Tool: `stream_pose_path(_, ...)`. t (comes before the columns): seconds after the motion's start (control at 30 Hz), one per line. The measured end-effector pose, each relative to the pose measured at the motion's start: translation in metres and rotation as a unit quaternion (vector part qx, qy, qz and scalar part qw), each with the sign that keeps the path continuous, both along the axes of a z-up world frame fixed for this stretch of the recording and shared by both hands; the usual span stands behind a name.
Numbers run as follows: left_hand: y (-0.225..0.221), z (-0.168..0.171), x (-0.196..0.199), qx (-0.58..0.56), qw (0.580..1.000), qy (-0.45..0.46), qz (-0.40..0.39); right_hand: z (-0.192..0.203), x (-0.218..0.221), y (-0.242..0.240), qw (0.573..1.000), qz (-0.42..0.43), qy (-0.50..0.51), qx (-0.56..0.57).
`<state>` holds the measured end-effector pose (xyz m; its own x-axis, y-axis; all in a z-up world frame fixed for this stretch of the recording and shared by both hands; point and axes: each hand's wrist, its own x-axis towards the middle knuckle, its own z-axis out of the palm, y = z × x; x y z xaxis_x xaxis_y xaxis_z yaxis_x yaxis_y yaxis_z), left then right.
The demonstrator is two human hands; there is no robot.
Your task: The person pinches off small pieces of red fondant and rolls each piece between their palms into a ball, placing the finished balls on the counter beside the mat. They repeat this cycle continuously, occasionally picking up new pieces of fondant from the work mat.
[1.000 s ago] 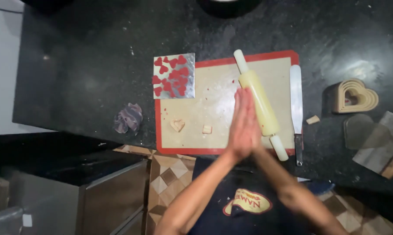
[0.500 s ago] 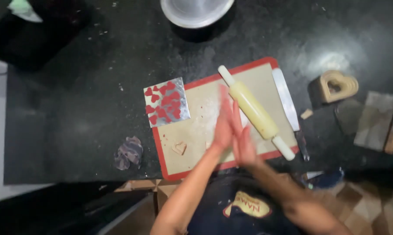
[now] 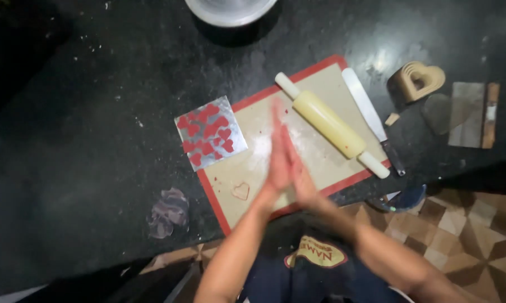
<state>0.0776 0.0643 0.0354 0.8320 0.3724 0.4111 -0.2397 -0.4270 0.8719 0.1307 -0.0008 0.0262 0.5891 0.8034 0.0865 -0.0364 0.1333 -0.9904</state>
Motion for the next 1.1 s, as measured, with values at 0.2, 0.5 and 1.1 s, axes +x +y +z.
stream_pose_path(0.2,0.008,0.062,-0.021,-0.128,0.989,-0.072,-0.015,0.038,0.008,0.018,0.954,0.000,0.197,0.226)
stream_pose_path(0.5,-0.035,-0.006,0.006,-0.154,0.979,-0.125,0.043,0.054,0.006,0.020,0.990,-0.053,-0.042,0.120)
stream_pose_path(1.1,0.016,0.054,-0.005,-0.203,0.963,-0.130,0.124,0.013,-0.022,0.002,0.950,0.071,0.248,0.174)
